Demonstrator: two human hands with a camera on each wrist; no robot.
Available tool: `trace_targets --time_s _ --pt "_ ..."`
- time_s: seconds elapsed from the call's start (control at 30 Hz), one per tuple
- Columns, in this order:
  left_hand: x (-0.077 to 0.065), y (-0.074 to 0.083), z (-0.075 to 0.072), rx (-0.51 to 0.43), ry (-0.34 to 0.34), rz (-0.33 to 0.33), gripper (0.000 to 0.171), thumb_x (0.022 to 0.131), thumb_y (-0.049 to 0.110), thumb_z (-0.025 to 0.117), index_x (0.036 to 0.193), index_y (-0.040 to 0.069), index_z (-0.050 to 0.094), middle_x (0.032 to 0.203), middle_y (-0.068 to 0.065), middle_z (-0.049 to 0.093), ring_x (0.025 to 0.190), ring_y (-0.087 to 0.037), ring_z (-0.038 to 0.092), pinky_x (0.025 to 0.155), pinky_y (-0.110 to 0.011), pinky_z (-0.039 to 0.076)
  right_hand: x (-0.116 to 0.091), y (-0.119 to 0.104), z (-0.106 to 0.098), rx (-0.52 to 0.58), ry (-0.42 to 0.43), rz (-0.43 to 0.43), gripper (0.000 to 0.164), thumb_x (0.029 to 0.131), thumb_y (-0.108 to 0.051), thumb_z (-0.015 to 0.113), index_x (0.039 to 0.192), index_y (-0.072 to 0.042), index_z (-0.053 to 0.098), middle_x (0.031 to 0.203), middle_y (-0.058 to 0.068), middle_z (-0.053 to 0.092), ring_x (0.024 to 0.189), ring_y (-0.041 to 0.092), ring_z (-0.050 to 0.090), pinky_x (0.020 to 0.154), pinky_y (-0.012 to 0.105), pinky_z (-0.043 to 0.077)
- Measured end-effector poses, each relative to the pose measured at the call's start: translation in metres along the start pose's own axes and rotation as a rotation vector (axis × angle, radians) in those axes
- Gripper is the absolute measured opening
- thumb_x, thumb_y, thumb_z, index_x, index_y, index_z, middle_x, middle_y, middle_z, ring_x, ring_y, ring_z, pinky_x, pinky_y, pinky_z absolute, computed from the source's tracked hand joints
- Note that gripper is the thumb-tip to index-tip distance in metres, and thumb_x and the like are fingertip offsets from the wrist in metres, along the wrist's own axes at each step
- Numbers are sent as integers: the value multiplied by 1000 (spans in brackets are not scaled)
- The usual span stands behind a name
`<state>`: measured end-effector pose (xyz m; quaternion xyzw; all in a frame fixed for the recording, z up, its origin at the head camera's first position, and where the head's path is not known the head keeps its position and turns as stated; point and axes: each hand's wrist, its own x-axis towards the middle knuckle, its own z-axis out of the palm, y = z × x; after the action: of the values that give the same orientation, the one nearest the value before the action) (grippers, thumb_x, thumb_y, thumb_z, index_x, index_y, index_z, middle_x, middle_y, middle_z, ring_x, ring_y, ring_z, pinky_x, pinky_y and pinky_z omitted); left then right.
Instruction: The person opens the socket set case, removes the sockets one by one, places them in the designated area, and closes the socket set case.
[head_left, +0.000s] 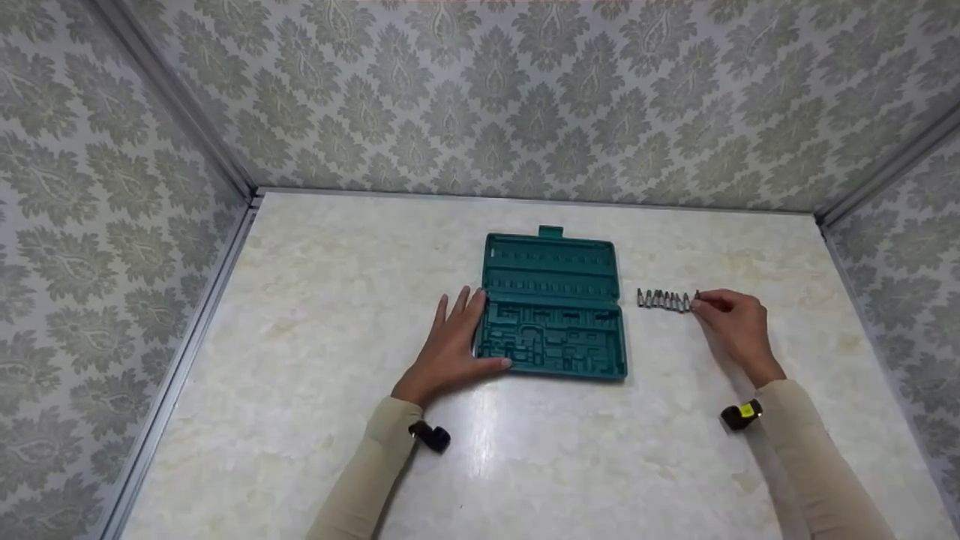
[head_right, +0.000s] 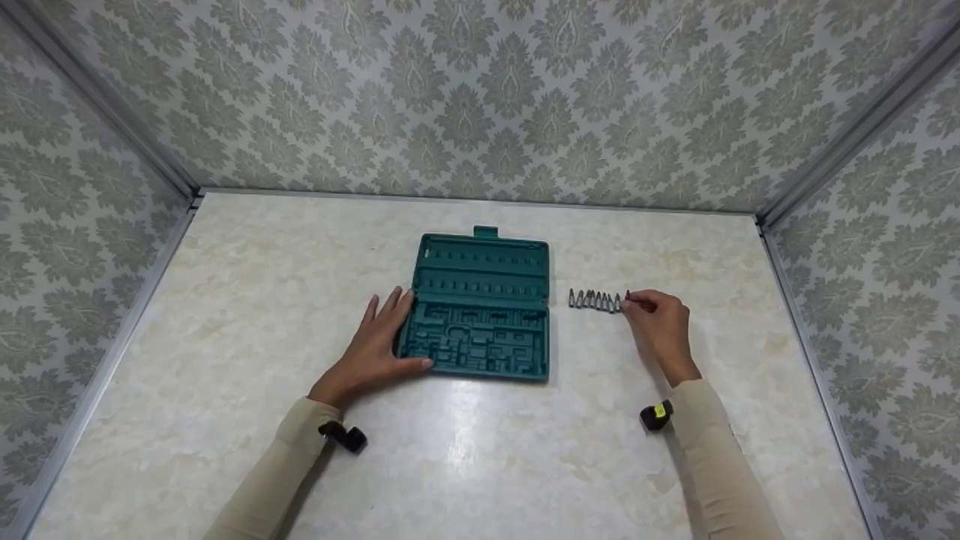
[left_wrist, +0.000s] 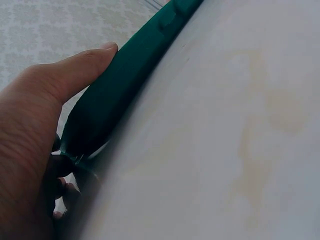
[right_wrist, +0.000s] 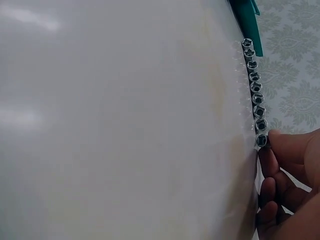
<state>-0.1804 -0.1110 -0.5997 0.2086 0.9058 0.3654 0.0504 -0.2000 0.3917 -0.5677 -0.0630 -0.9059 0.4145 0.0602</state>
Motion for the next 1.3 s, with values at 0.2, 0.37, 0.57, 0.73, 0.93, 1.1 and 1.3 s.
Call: trace_targets --time_s 0.2,0.37,0.57,0.73,0.93,1.1,1.3 --pt "-2 -1 1 -21 -1 -13 131 84 85 72 179 20 11 186 -3 11 171 -20 -2 136 -46 -11 2 -2 5 -21 13 38 38 108 -30 74 130 -1 80 126 20 78 94 3 65 76 14 51" --pt "-2 -1 2 -18 2 -18 130 84 85 72 179 22 10 186 -2 11 171 -20 -2 136 -46 -10 1 -3 8 -46 23 48 38 108 -31 74 131 -1 80 125 20 79 97 9 66 76 14 51" --pt "-1 -1 3 -21 5 -28 131 83 86 72 179 22 10 186 -2 9 171 -21 -5 136 -48 -8 0 -4 7 -48 28 56 38 108 -29 74 131 0 80 125 21 79 97 9 66 76 14 51" --pt "-1 -2 2 -21 8 -14 131 84 85 73 179 19 11 185 -5 10 171 -21 -3 136 -49 -8 1 -7 6 -38 26 55 37 108 -29 73 130 1 80 123 21 79 93 4 66 75 13 51" --pt "0 -2 1 -13 -7 -4 132 84 84 74 179 18 10 185 -8 10 172 -22 -2 136 -47 -10 3 -19 8 -6 47 69 37 110 -30 71 128 1 80 118 20 78 90 6 65 73 15 50" --pt "0 -3 1 -27 -5 -14 133 83 84 75 179 19 10 186 -6 9 171 -21 -3 136 -45 -11 5 -35 18 35 23 -3 37 109 -32 71 129 -1 80 117 17 78 93 9 65 72 17 51" --pt "-1 -2 1 -36 -2 -26 133 82 86 74 179 21 10 186 -5 8 171 -23 -4 136 -46 -9 11 -56 38 75 -37 -87 33 110 -26 71 127 0 80 118 16 78 98 16 64 71 18 51"
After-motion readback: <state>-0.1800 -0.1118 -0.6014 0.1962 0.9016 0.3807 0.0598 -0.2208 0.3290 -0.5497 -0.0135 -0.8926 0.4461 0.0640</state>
